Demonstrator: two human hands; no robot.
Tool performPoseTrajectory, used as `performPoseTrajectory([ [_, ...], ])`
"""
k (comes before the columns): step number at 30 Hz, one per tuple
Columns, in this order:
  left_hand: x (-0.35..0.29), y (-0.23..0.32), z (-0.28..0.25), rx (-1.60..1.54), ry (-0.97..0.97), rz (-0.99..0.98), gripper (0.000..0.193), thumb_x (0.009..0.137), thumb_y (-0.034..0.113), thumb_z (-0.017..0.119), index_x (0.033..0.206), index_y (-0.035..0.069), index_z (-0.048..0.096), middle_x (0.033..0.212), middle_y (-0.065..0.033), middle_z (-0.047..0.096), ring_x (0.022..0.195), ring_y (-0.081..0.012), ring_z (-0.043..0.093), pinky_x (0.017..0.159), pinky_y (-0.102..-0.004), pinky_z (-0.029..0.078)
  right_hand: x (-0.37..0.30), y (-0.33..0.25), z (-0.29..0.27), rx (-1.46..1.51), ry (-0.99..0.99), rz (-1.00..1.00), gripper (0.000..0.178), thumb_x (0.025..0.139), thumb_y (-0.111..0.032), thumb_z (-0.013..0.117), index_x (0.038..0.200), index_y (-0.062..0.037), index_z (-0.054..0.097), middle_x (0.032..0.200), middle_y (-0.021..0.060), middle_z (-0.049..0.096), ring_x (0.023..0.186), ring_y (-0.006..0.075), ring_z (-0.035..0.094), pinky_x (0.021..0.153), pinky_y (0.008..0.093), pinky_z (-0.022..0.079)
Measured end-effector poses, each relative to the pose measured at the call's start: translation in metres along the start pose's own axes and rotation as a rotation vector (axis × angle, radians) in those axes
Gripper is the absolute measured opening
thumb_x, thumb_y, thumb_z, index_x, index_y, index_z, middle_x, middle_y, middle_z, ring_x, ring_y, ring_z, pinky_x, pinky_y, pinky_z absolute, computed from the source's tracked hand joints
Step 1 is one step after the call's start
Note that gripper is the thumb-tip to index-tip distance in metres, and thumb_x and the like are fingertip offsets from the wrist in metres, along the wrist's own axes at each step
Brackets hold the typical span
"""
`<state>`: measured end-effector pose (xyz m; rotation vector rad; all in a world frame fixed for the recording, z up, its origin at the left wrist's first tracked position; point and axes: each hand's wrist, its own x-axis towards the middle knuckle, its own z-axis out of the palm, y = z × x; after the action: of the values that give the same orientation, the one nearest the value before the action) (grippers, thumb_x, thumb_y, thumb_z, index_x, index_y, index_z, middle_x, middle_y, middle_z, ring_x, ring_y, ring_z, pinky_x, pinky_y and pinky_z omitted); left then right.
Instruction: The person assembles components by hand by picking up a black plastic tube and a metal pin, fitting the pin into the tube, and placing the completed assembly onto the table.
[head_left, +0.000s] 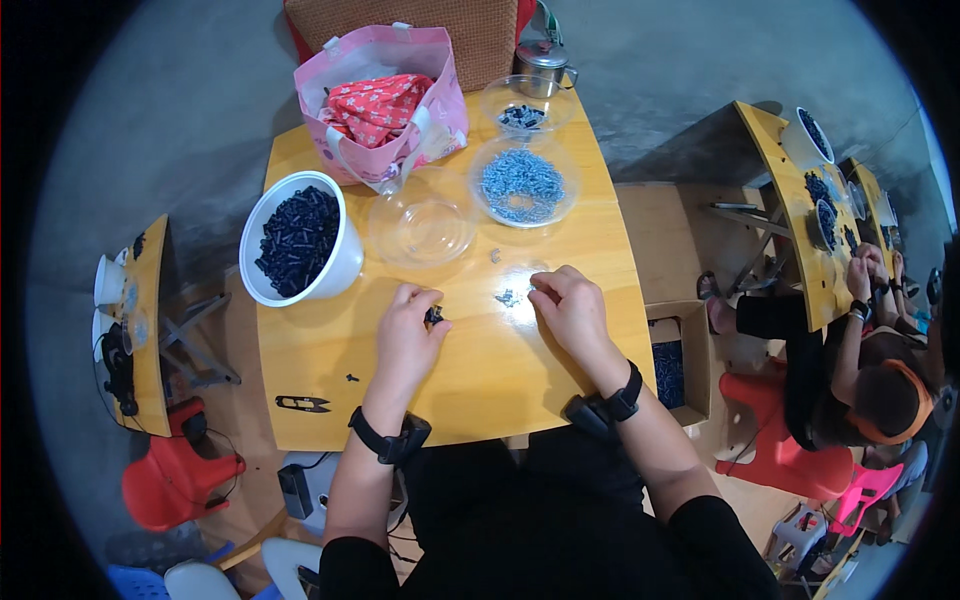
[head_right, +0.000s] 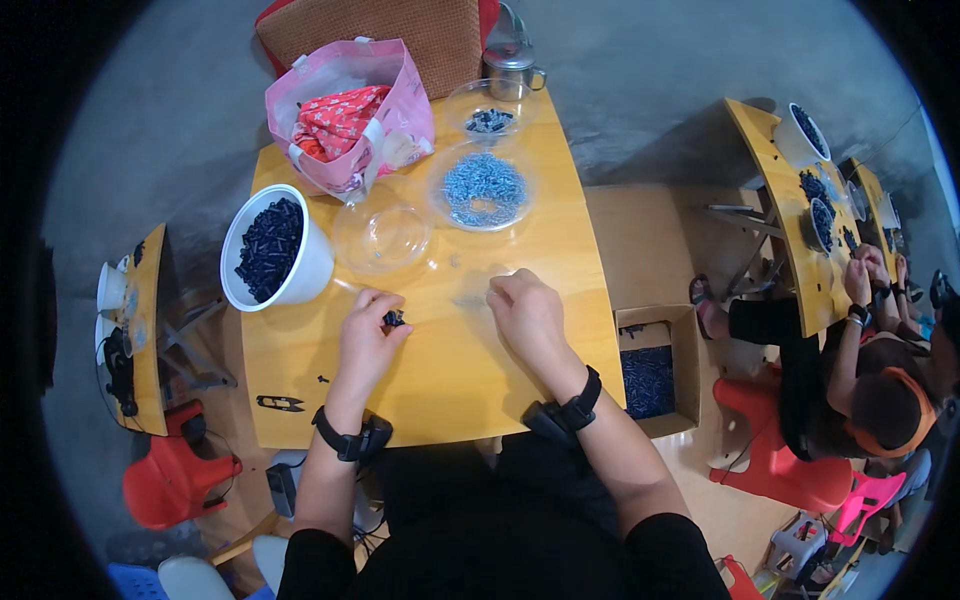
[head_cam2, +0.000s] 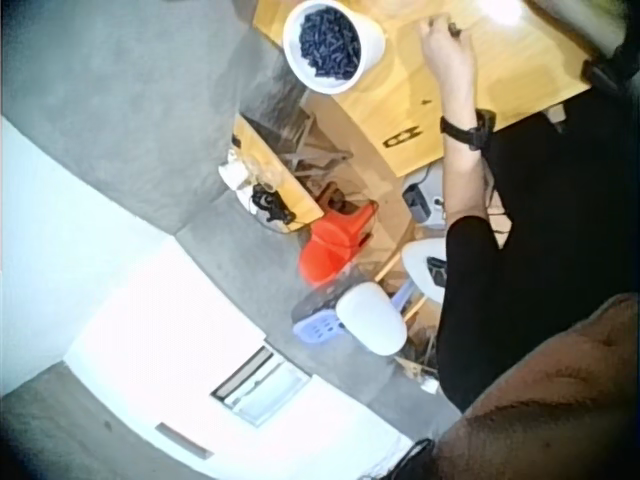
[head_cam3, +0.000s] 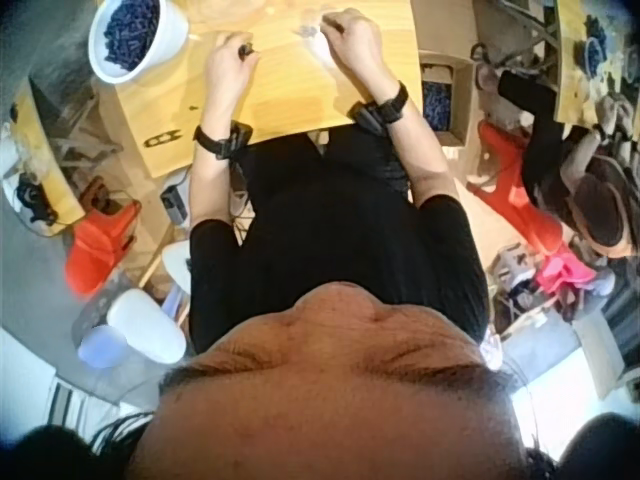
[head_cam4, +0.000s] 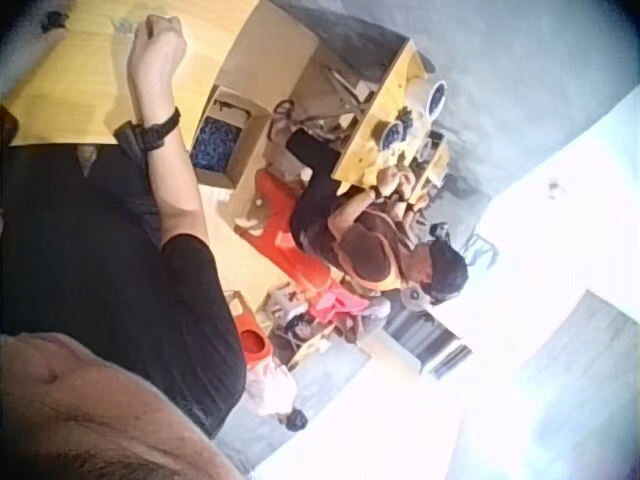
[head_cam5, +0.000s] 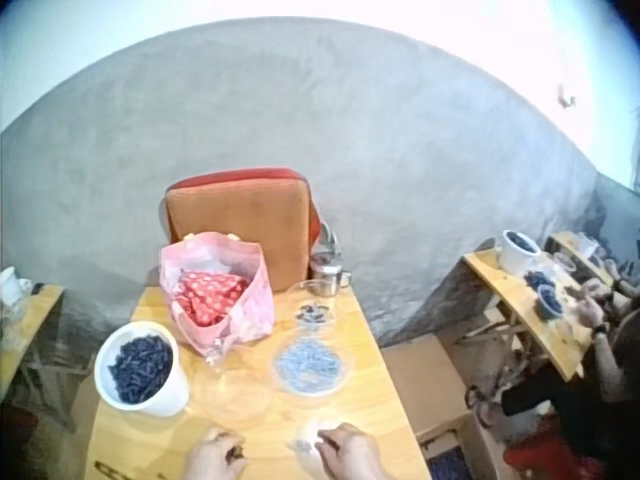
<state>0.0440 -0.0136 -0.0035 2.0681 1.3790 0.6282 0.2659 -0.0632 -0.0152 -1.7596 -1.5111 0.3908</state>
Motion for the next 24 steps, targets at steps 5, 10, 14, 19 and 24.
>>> performPoseTrajectory([
  [5,0.0,-0.003,-0.003,-0.115,0.016,-0.019,0.036,0.06,-0.006,0.072,0.093,-0.001,0.06,0.088,-0.0079,0.052,0.064,-0.0157,0.049,0.055,-0.0239,0.044,0.003,0.001,0.007,-0.072,0.009,-0.018,0.013,0.07,-0.008,0.068,0.082,-0.0035,0.066,0.074,0.0109,0.06,0.063,0.0249,0.06,0.06,0.0317,0.048],
  [10,-0.003,-0.015,-0.001,-0.16,0.014,-0.006,0.033,0.06,-0.007,0.07,0.091,-0.002,0.06,0.083,-0.0078,0.052,0.062,-0.0146,0.049,0.055,-0.0244,0.043,-0.006,0.01,-0.001,0.189,0.014,0.099,0.008,0.073,-0.007,0.066,0.077,-0.0021,0.063,0.074,0.0119,0.061,0.065,0.024,0.061,0.06,0.0318,0.048],
  [14,-0.003,-0.01,-0.002,-0.12,0.027,0.013,0.027,0.06,-0.007,0.07,0.083,-0.001,0.059,0.077,-0.0077,0.051,0.059,-0.0156,0.047,0.055,-0.0254,0.043,-0.027,0.017,-0.013,0.416,-0.004,0.263,0.006,0.077,-0.002,0.066,0.079,0.0011,0.062,0.071,0.004,0.063,0.061,0.0091,0.058,0.056,0.0212,0.046],
  [19,-0.003,0.0,-0.006,-0.084,0.009,-0.02,0.023,0.059,-0.004,0.072,0.076,0.0,0.057,0.072,-0.0067,0.049,0.059,-0.0161,0.047,0.055,-0.0269,0.041,-0.057,0.023,-0.034,0.751,-0.023,0.427,0.006,0.077,-0.002,0.065,0.083,-0.0005,0.063,0.073,0.0022,0.063,0.065,0.0065,0.058,0.059,0.0196,0.047],
  [24,-0.006,-0.01,-0.005,-0.095,0.051,0.034,0.024,0.059,-0.004,0.073,0.076,0.001,0.057,0.068,-0.0061,0.048,0.058,-0.0149,0.047,0.054,-0.0264,0.041,-0.08,0.016,-0.05,0.929,-0.055,0.519,0.007,0.079,0.001,0.063,0.087,0.0004,0.063,0.073,0.0031,0.063,0.062,0.0081,0.058,0.057,0.0199,0.047],
])
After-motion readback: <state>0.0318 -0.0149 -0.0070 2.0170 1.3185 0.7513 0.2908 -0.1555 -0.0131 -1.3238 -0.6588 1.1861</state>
